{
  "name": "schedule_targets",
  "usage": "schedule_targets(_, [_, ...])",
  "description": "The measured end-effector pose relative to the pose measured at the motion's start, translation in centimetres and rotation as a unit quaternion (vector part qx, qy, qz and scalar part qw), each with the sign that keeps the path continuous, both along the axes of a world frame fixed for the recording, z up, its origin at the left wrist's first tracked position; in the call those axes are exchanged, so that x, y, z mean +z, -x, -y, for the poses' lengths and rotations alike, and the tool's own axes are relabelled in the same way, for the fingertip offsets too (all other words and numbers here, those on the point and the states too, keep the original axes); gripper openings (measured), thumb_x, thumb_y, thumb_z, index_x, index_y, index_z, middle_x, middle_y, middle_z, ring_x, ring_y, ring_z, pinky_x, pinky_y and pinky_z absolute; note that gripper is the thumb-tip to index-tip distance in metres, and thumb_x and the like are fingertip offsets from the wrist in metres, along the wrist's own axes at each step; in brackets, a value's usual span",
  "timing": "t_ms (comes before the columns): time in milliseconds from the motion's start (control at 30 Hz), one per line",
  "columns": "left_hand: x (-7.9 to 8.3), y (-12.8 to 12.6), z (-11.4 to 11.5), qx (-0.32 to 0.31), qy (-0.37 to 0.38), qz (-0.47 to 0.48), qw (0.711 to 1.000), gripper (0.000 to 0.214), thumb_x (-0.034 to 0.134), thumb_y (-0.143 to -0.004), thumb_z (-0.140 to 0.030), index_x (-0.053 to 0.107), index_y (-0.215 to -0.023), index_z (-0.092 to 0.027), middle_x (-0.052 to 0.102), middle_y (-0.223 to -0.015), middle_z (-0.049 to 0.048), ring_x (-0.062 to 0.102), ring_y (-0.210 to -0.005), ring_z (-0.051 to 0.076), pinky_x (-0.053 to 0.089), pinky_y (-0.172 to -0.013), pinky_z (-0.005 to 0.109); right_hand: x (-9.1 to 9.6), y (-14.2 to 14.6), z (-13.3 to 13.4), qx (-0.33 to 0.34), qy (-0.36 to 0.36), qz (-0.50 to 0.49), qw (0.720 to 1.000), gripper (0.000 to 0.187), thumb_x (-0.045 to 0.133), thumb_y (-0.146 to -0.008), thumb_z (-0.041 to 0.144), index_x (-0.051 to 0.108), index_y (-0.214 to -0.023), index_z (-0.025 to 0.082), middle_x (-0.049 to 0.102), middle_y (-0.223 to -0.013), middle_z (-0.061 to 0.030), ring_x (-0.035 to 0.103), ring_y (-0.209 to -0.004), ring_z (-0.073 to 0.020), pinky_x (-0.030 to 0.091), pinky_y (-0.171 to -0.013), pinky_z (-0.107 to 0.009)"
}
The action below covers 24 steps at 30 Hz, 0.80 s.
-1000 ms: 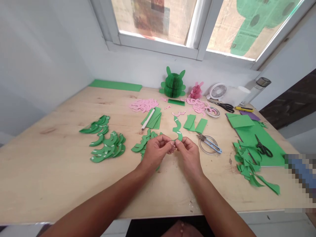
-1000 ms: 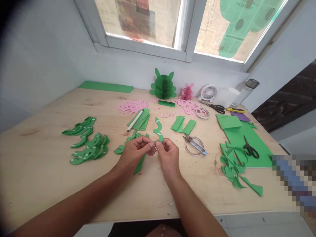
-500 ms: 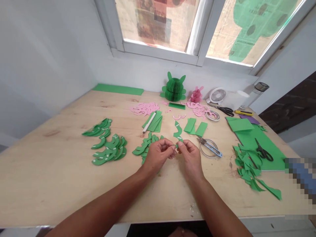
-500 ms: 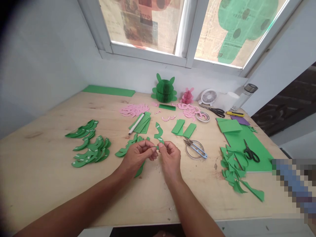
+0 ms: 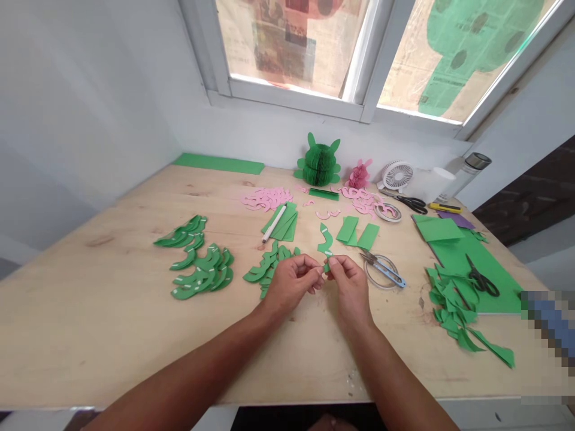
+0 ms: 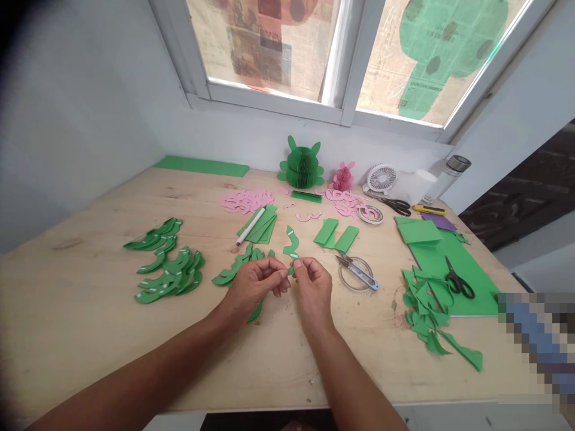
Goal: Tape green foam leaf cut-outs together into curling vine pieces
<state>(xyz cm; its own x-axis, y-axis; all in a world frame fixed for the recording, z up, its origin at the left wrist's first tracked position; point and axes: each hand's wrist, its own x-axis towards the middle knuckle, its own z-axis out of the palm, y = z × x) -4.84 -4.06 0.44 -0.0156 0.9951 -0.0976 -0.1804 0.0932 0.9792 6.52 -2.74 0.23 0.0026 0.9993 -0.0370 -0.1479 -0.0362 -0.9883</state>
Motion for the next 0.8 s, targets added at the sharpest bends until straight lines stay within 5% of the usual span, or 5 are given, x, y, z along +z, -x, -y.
schedule_targets(233, [0.0,0.1,-0.1,0.057,-0.011,-0.006,0.998,0.025,0.062,-0.071,-0.035,0.055,-0.085,-0.016,0.059,-0.052,-0.002,0.051,-0.045,0.01,0.039,-0.045,0.021,-0.7,-0.8,-1.0,-0.04,-0.011,0.015,0.999,0.025,0.063,-0.072,0.04,0.059,-0.067,0.016,0.05,-0.056,0.0033,0.044,-0.055,-0.0103,0.036,-0.055,-0.023])
schedule_targets(433, [0.0,-0.2,1.0,0.07,-0.103,-0.087,0.988,0.016,0.054,-0.079,-0.03,0.056,-0.088,-0.018,0.058,-0.056,-0.0022,0.056,-0.055,0.012,0.043,-0.054,0.023,-1.4,-1.0,-1.6,-0.028,0.026,-0.018,0.999,0.026,0.065,-0.072,0.041,0.057,-0.067,0.016,0.051,-0.049,0.0042,0.04,-0.044,-0.008,0.029,-0.045,-0.022])
schedule_targets(800, [0.6,-0.9,2.9,0.043,-0.319,-0.251,0.913,0.016,0.048,-0.08,-0.017,0.06,-0.09,-0.019,0.064,-0.072,0.0014,0.055,-0.058,0.011,0.045,-0.059,0.022,-1.5,-0.6,-2.0,-0.014,0.067,-0.01,0.998,0.03,0.069,-0.064,0.044,0.055,-0.063,0.017,0.05,-0.042,0.006,0.042,-0.038,-0.0093,0.031,-0.04,-0.022])
